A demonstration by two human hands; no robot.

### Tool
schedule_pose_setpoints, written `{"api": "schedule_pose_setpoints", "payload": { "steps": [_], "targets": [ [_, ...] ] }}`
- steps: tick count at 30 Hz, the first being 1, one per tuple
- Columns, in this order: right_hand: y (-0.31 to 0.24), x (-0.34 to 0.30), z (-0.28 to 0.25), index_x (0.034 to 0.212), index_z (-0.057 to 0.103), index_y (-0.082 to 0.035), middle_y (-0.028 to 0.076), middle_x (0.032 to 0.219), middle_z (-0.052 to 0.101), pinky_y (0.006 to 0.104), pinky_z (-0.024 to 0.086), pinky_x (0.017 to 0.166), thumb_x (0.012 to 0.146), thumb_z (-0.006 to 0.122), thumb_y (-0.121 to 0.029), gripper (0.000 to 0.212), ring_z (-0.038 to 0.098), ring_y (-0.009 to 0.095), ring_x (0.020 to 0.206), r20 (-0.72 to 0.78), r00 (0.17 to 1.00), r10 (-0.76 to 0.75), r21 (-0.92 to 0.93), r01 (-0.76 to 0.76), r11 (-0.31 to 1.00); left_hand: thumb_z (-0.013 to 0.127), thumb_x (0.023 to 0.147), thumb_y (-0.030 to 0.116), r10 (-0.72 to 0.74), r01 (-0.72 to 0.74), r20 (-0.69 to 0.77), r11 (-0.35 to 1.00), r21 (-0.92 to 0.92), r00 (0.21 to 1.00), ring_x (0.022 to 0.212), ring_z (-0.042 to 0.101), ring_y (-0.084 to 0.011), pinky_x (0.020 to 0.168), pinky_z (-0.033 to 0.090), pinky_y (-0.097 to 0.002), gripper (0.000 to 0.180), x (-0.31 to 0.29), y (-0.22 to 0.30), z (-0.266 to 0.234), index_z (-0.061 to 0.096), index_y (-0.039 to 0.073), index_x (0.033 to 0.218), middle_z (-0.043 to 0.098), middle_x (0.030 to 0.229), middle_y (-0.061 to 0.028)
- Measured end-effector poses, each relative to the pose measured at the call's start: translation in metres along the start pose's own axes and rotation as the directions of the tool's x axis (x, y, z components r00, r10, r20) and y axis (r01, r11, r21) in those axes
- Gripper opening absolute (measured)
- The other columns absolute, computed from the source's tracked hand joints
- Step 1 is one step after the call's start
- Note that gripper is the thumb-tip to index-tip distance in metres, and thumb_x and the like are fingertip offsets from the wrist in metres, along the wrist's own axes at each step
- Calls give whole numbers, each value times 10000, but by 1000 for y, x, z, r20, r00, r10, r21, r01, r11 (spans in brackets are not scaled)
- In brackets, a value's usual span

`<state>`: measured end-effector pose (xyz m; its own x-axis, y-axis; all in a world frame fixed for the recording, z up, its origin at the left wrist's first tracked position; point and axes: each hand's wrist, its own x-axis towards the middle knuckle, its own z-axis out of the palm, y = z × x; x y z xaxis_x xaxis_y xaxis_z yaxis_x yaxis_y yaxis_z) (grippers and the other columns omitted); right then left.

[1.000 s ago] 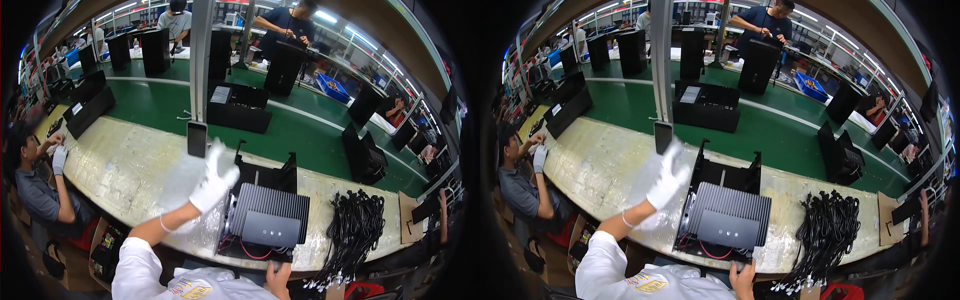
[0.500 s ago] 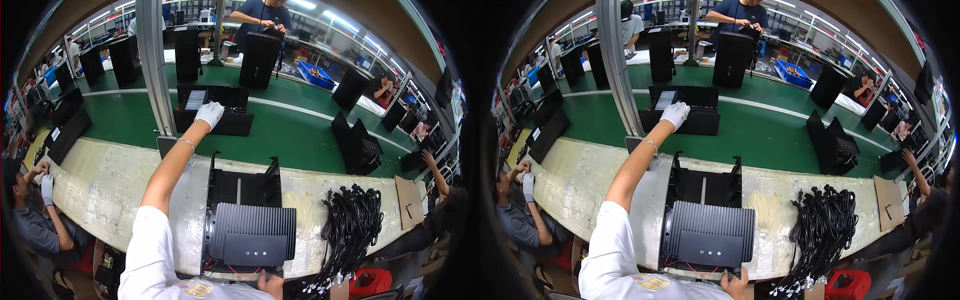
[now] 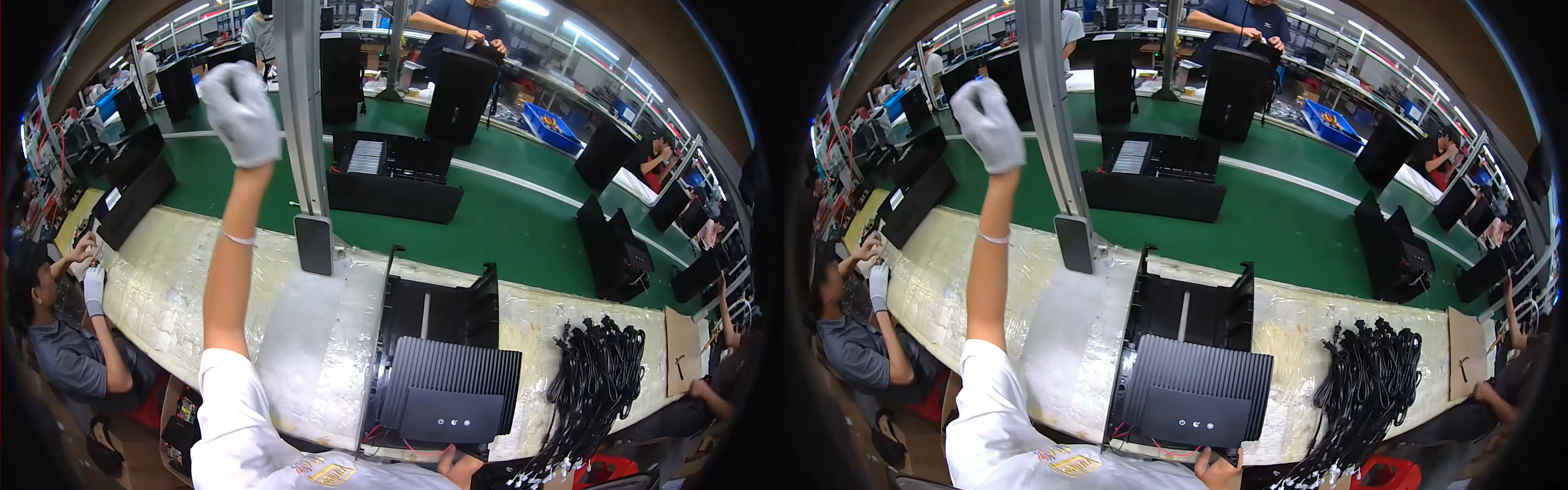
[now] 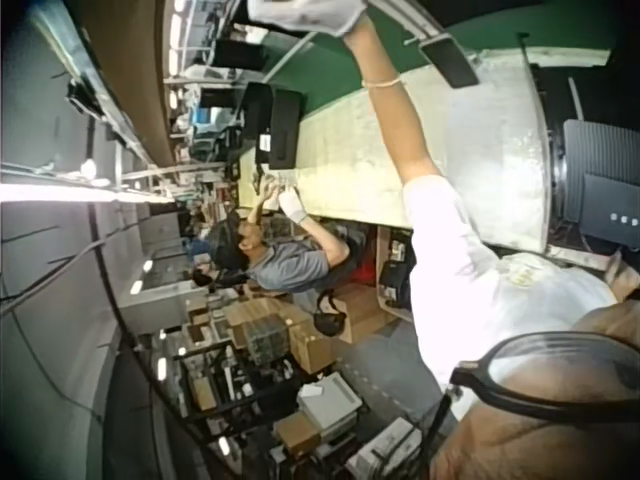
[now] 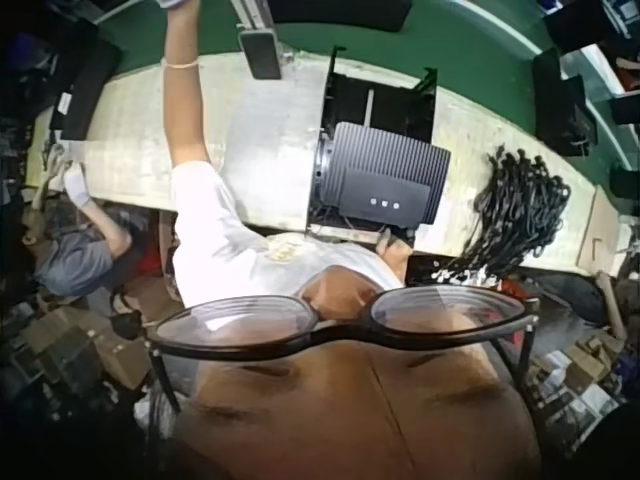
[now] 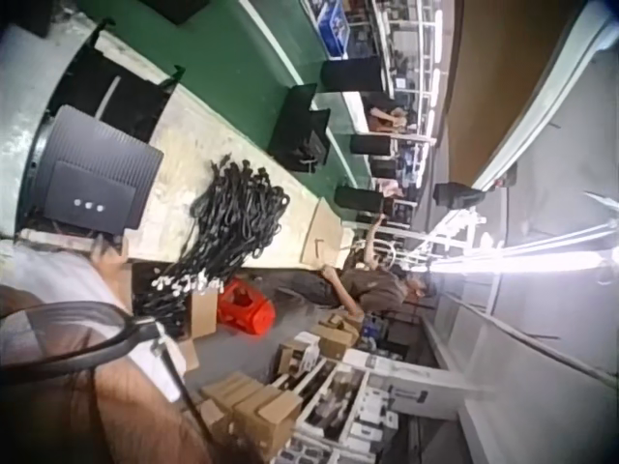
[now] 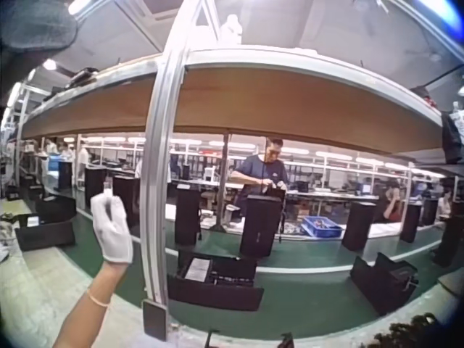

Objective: Assembling electronic circuit boards and internal wiring into a black chassis on a production line.

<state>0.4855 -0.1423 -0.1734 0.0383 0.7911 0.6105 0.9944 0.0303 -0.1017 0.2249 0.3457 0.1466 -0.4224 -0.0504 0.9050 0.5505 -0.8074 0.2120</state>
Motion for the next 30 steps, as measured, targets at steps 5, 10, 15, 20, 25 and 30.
{"api": "schedule_pose_setpoints", "payload": {
  "steps": [5,10,15,20,25,30],
  "targets": [
    [-26,62,-52,684,633,-4,183,585,588,462,482,501,846,619,-177,237,565,358,482,289,943,163,21,-177,984,559,947,223,-82,-313,752,876,368,654,961,609,-256,864,476,-358,265,-55,-202,-7,590,10,1102,641,1055,-105],
    [-22,65,-45,724,639,-50,109,655,625,377,489,510,840,610,-143,151,601,276,540,288,953,99,-145,-58,988,691,803,440,-341,85,916,927,365,-214,1168,550,-324,1019,427,-395,482,-164,-176,17,676,100,1143,607,1243,-113],
    [-14,55,-26,883,621,0,188,801,620,444,472,648,835,612,-143,151,591,378,698,221,945,242,-63,-234,970,682,811,449,-136,-65,985,990,129,-109,1143,578,-302,1006,434,-379,462,-177,-176,20,697,80,1090,647,1170,-139],
    [-16,31,0,1041,603,50,266,946,615,512,455,786,830,613,-144,286,581,479,857,168,918,359,124,-381,916,613,838,126,260,-312,965,920,-236,38,1173,535,-331,1003,428,-420,308,-142,-251,23,696,211,1121,573,1225,-166],
    [-14,11,-1,1161,565,94,310,1055,597,537,436,874,861,576,-192,414,565,524,969,137,932,336,157,-356,921,618,853,347,-248,171,967,957,235,56,902,649,-372,859,491,-388,378,-84,-255,11,707,20,1021,707,960,-173],
    [-6,3,1,1215,513,122,330,1153,555,530,414,916,865,575,-186,470,532,531,1036,90,956,278,96,-286,953,709,810,455,-652,198,757,748,633,41,855,686,-259,773,516,-358,499,-37,-248,-52,723,-16,975,723,964,-144]
  ]
}}
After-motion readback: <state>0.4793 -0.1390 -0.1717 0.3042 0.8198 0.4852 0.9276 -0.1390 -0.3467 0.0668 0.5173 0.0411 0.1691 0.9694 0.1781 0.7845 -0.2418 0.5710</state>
